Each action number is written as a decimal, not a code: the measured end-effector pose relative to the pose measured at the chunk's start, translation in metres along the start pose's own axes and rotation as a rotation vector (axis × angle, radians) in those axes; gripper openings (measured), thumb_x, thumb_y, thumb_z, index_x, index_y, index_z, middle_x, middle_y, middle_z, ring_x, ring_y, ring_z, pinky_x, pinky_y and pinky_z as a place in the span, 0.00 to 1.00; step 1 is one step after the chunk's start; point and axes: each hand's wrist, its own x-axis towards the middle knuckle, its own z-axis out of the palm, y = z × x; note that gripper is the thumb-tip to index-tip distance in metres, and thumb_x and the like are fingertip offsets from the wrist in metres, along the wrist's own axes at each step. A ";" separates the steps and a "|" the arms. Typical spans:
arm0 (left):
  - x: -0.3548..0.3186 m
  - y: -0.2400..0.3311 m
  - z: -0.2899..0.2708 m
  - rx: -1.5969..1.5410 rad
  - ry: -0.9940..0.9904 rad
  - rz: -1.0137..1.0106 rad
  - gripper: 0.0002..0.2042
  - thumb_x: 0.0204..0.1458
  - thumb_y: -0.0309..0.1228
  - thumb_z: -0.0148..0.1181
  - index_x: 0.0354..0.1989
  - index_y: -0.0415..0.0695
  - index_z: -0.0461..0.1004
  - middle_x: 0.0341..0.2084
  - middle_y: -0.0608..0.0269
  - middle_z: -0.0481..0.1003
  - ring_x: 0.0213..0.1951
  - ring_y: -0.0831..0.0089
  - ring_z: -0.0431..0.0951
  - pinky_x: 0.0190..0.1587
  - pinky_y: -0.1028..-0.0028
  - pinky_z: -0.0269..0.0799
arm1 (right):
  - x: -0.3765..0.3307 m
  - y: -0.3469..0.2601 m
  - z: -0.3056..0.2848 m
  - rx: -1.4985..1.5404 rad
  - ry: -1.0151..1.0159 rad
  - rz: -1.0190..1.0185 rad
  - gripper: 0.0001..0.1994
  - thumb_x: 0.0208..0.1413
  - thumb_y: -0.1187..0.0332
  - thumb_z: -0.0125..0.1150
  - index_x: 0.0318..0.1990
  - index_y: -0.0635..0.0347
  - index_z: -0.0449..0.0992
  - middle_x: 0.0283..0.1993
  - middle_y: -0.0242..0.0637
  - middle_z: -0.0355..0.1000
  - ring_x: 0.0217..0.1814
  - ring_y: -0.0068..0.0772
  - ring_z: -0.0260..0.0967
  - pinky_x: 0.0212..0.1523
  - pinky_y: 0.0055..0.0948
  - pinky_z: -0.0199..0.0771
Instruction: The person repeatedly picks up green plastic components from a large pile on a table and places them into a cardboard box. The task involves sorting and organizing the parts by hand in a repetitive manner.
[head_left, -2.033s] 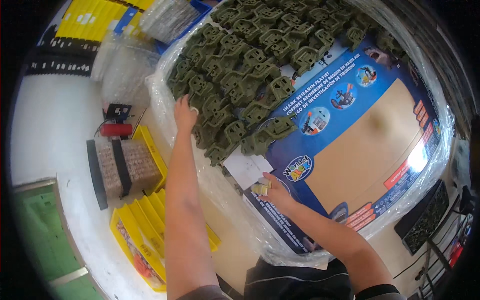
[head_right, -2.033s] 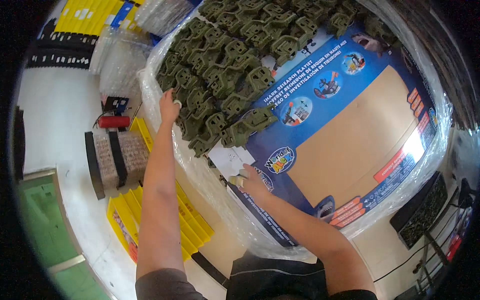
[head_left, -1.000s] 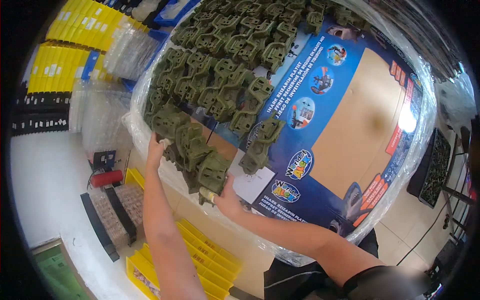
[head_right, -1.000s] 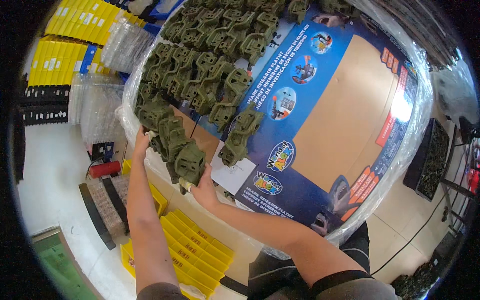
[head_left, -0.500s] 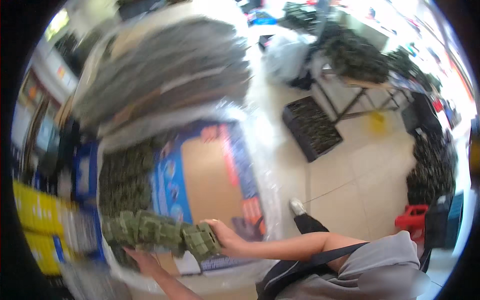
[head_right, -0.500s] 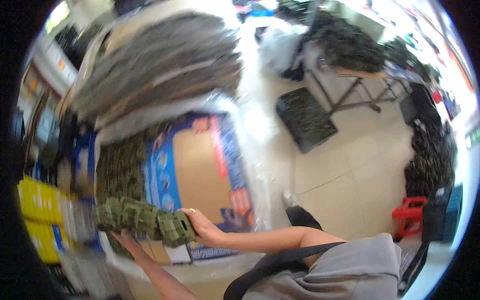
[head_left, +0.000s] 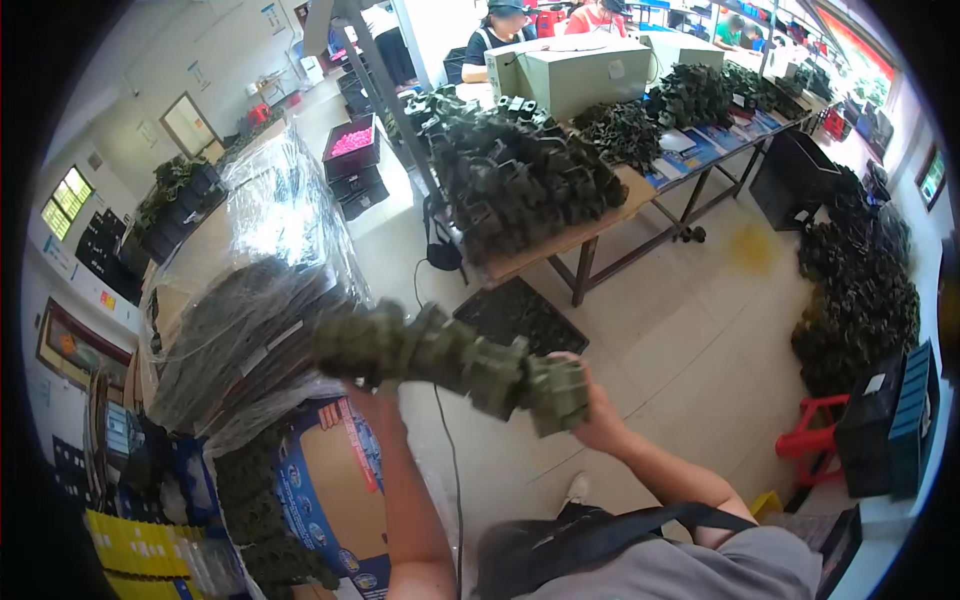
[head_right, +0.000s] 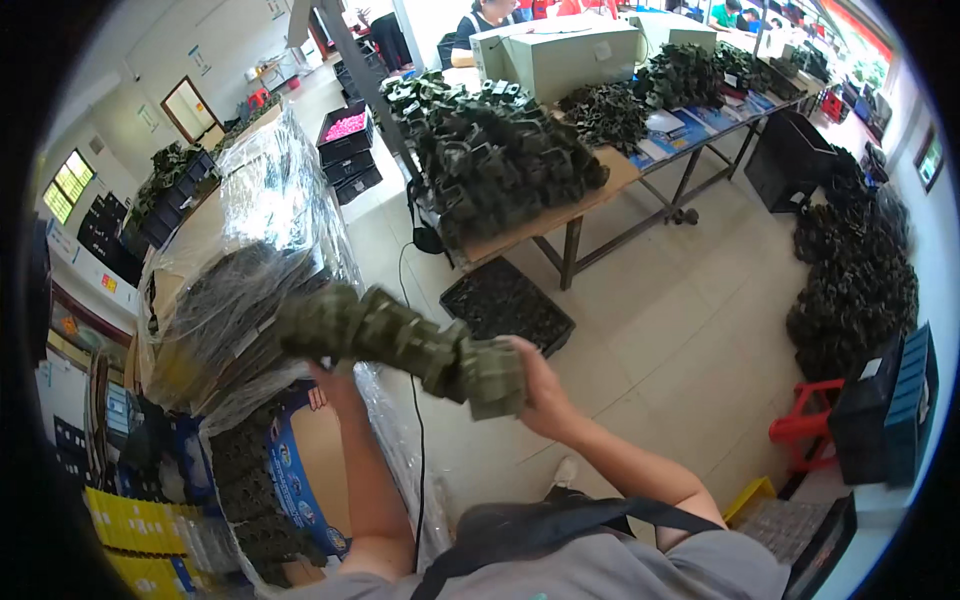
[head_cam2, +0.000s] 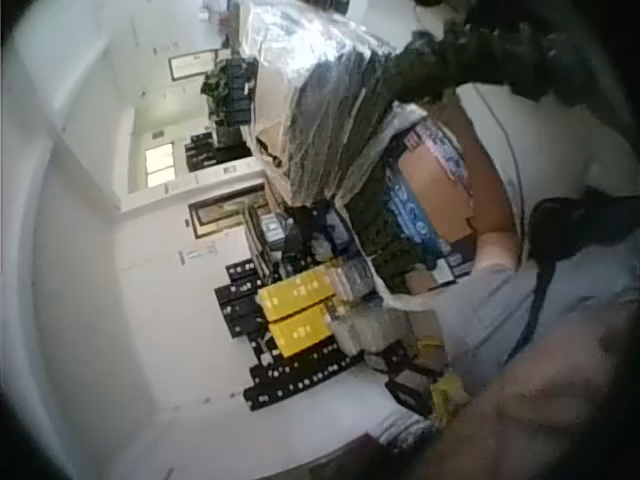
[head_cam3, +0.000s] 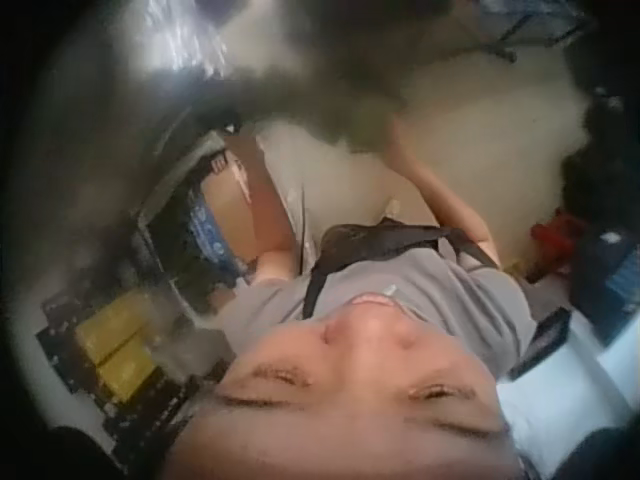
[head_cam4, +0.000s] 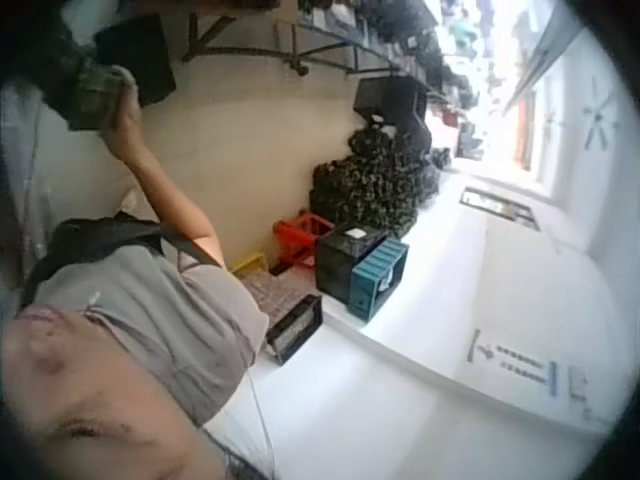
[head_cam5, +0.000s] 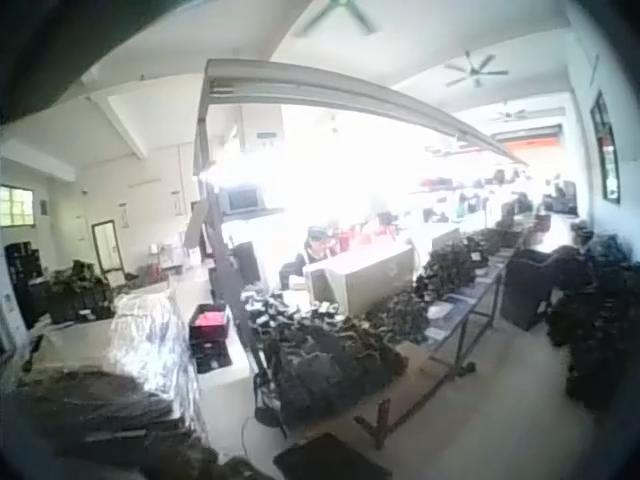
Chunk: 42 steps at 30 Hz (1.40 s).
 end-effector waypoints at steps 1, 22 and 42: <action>0.000 0.012 0.034 -0.111 -0.061 -0.059 0.37 0.33 0.20 0.62 0.56 0.41 0.50 0.48 0.59 0.59 0.48 0.68 0.62 0.47 0.73 0.62 | 0.009 -0.012 -0.027 -0.115 0.012 -0.050 0.30 0.39 0.81 0.54 0.53 0.61 0.53 0.48 0.43 0.60 0.51 0.38 0.60 0.50 0.30 0.59; 0.296 -0.007 0.421 0.943 0.060 0.149 0.43 0.34 0.46 0.58 0.54 0.27 0.50 0.41 0.38 0.65 0.49 0.50 0.62 0.49 0.62 0.59 | 0.493 0.001 -0.281 0.113 -0.137 0.315 0.17 0.45 0.66 0.57 0.44 0.58 0.68 0.35 0.32 0.69 0.34 0.22 0.68 0.31 0.25 0.68; 0.335 -0.108 0.412 1.052 0.045 0.198 0.24 0.37 0.38 0.55 0.47 0.47 0.65 0.32 0.50 0.71 0.39 0.54 0.70 0.43 0.58 0.63 | 0.714 0.313 -0.341 -0.820 -0.675 -0.379 0.24 0.54 0.56 0.39 0.56 0.57 0.58 0.54 0.48 0.59 0.51 0.41 0.60 0.49 0.36 0.60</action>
